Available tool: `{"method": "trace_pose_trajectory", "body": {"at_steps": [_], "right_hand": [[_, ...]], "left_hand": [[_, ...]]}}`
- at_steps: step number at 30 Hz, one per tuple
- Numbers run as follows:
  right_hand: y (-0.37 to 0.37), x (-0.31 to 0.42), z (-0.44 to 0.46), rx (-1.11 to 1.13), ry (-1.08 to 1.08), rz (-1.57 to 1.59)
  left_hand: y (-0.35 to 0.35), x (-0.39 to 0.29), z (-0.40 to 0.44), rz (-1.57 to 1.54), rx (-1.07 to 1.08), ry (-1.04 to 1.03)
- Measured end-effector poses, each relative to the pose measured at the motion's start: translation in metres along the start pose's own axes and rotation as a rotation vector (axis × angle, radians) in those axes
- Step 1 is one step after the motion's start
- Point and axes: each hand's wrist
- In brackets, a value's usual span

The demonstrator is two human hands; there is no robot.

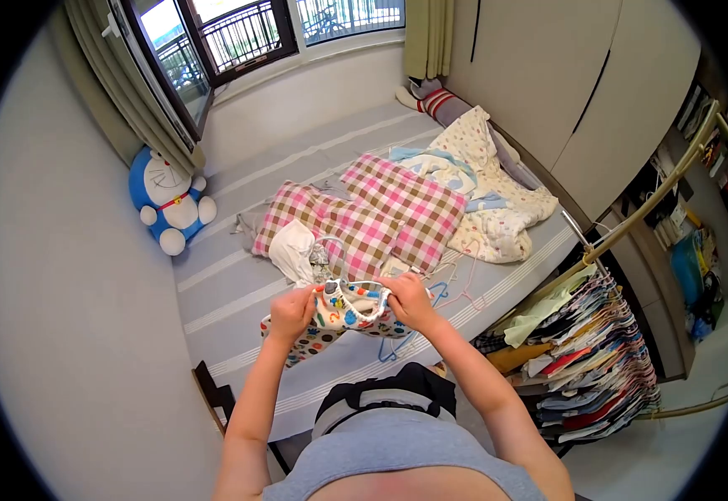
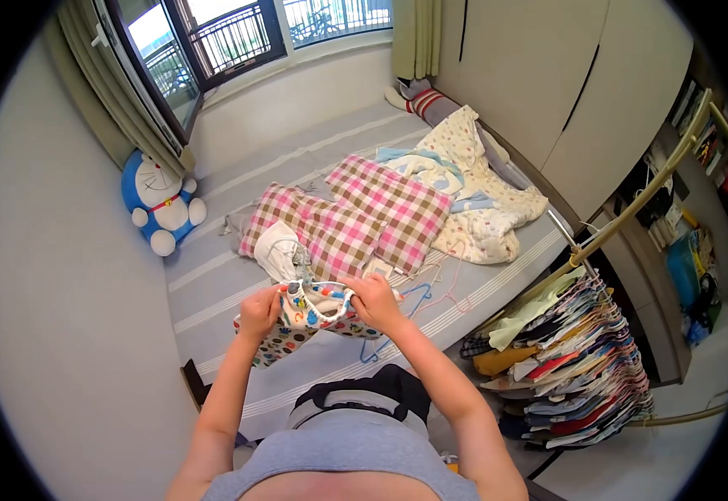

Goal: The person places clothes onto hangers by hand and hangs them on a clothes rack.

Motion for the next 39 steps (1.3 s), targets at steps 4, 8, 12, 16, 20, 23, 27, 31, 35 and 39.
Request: {"method": "trace_pose_trajectory", "body": {"at_steps": [4, 8, 12, 16, 20, 23, 27, 31, 35, 39], "right_hand": [[0.008, -0.013, -0.014, 0.178, -0.227, 0.241], [0.019, -0.024, -0.043, 0.201, -0.244, 0.392], [0.021, -0.015, -0.043, 0.218, -0.727, 0.677], [0.020, -0.014, -0.044, 0.265, -0.590, 0.744], [0.026, -0.011, -0.047, 0.236, -0.705, 0.766], [0.034, -0.020, -0.055, 0.146, -0.664, 0.637], [0.064, -0.028, -0.060, 0.096, -0.489, 0.555], [0.073, -0.034, -0.071, 0.007, -0.546, 0.561], [0.078, -0.028, -0.066, -0.071, -0.625, 0.627], [0.074, -0.038, -0.067, -0.148, -0.675, 0.631]], "left_hand": [[-0.009, 0.010, -0.016, -0.039, 0.078, 0.078], [-0.004, 0.024, -0.023, -0.059, 0.084, 0.202], [-0.003, -0.012, -0.006, -0.076, 0.197, 0.093], [-0.016, -0.012, -0.006, -0.061, 0.168, -0.033], [-0.024, -0.015, -0.011, -0.083, 0.061, -0.125], [-0.023, -0.002, -0.019, -0.011, 0.026, -0.013], [-0.010, 0.040, -0.031, 0.146, -0.110, 0.230], [-0.008, 0.056, -0.026, 0.066, -0.177, 0.348], [-0.037, 0.053, -0.018, -0.244, -0.058, 0.334], [-0.046, 0.051, -0.007, -0.168, 0.250, 0.632]]}}
Point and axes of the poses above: each hand's wrist, its own z-axis towards the middle knuckle, its own y-axis out of the back of the hand, x = y × z, and after that the axes turned 15 degrees about y, right-handed
